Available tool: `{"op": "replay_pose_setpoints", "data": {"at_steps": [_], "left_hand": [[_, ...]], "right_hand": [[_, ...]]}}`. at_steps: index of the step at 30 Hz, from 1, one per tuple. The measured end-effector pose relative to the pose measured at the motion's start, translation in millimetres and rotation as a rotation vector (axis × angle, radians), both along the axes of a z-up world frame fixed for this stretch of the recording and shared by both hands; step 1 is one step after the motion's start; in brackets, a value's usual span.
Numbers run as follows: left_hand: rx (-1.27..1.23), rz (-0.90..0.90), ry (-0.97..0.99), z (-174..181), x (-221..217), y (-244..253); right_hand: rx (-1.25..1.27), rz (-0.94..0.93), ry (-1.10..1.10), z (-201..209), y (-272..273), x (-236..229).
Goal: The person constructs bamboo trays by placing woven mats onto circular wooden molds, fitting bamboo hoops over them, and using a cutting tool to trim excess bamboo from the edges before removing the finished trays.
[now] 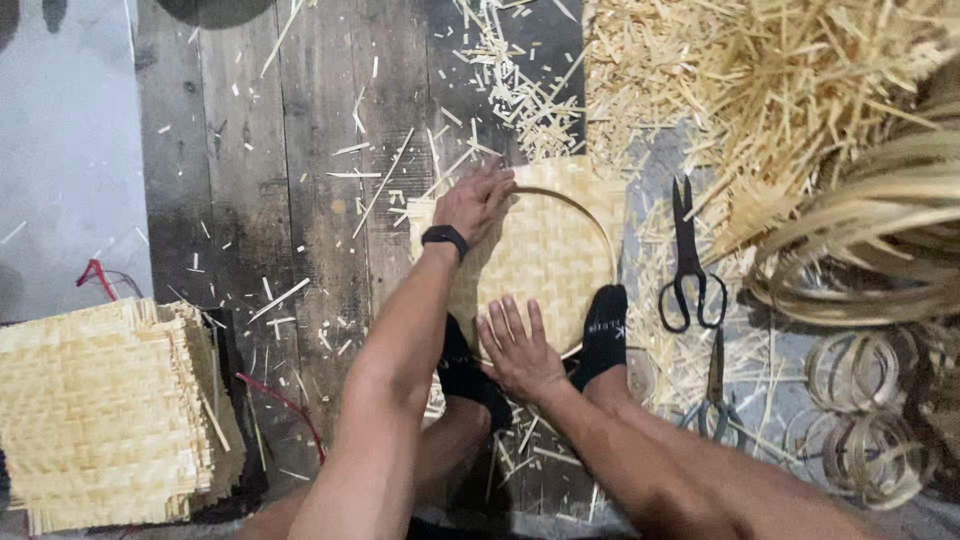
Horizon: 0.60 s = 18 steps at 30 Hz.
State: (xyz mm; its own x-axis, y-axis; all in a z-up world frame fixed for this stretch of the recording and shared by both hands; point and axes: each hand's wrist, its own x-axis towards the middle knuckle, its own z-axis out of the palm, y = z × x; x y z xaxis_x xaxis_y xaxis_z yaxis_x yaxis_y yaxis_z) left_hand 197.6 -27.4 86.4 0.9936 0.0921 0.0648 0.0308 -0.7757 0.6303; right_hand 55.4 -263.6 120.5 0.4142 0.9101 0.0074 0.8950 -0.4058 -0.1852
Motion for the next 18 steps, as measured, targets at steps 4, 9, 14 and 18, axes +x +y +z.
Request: {"op": "replay_pose_setpoints", "data": {"at_steps": [4,9,14,18], "left_hand": [[-0.137,0.158,0.276,-1.2,2.9,-3.1],[-0.09,0.132,0.172,4.9,5.8,-0.6],[0.198,0.078,0.121,20.3,6.1,-6.6],[0.07,0.133,0.4,32.9,11.1,-9.0]], "right_hand": [[0.012,-0.019,-0.061,-0.3,2.9,-0.2],[-0.099,-0.076,0.423,30.8,12.6,51.7],[0.455,-0.163,-0.359,52.2,39.0,195.4],[0.391,-0.36,0.389,33.8,47.4,226.9]]}}
